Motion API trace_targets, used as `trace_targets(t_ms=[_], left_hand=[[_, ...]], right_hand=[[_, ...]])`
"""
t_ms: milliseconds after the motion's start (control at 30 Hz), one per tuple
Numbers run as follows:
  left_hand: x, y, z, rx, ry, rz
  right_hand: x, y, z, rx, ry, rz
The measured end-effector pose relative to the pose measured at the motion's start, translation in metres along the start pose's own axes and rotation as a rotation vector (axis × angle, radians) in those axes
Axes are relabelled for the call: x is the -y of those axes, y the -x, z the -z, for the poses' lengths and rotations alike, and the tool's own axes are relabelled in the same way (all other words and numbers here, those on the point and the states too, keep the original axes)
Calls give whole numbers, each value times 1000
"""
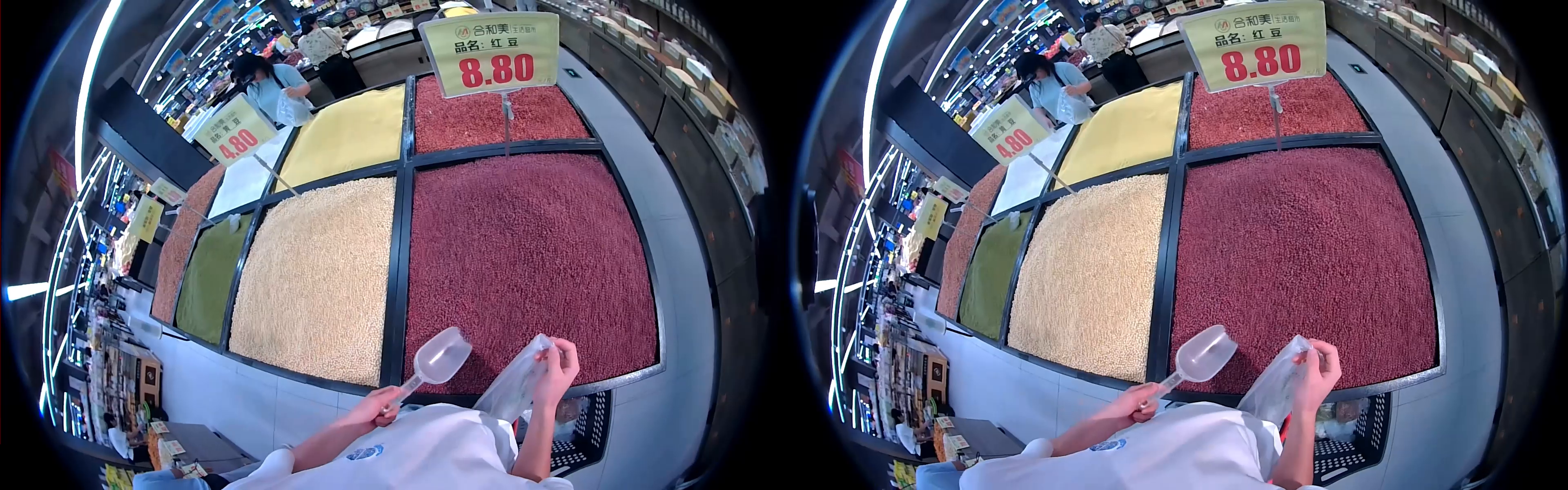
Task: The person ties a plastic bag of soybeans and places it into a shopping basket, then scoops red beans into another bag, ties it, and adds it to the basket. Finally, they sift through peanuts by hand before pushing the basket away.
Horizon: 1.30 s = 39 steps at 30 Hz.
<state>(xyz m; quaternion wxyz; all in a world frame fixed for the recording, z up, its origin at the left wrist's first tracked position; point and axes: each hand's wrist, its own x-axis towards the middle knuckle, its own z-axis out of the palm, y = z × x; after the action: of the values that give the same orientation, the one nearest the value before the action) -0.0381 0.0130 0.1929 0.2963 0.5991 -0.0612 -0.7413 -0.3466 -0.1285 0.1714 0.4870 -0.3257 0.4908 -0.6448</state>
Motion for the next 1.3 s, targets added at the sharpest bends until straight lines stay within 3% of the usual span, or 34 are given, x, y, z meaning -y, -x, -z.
trace_targets(t_ms=[200,400,500,600,667,733,800,867,1067,1300], left_hand=[[-8,-118,-23,333,167,-110],[-34,-148,-32,278,-115,-112],[-38,-139,-56,-450,-1101,-1096],[-70,-83,-108,-2,-736,-919],[-78,-60,-143,37,-758,-1158],[-84,-54,-163,1,-745,-1137],[-85,-67,-157,195,-496,-773],[-83,-63,-157,179,-354,-792],[-84,-51,-141,33,-404,-781],[-81,-39,-144,73,-463,-880]], right_hand=[[-5,-15,-5,35,-26,1],[-1,-25,-18,118,20,-5],[11,-23,-32,142,56,-8],[20,-17,-42,193,93,-19],[20,-14,-47,267,58,-44],[33,-5,-56,357,27,-50],[35,-3,-56,443,53,33],[32,-3,-45,453,10,-4],[28,-2,-30,202,-49,-16],[21,2,-38,532,203,-6]])
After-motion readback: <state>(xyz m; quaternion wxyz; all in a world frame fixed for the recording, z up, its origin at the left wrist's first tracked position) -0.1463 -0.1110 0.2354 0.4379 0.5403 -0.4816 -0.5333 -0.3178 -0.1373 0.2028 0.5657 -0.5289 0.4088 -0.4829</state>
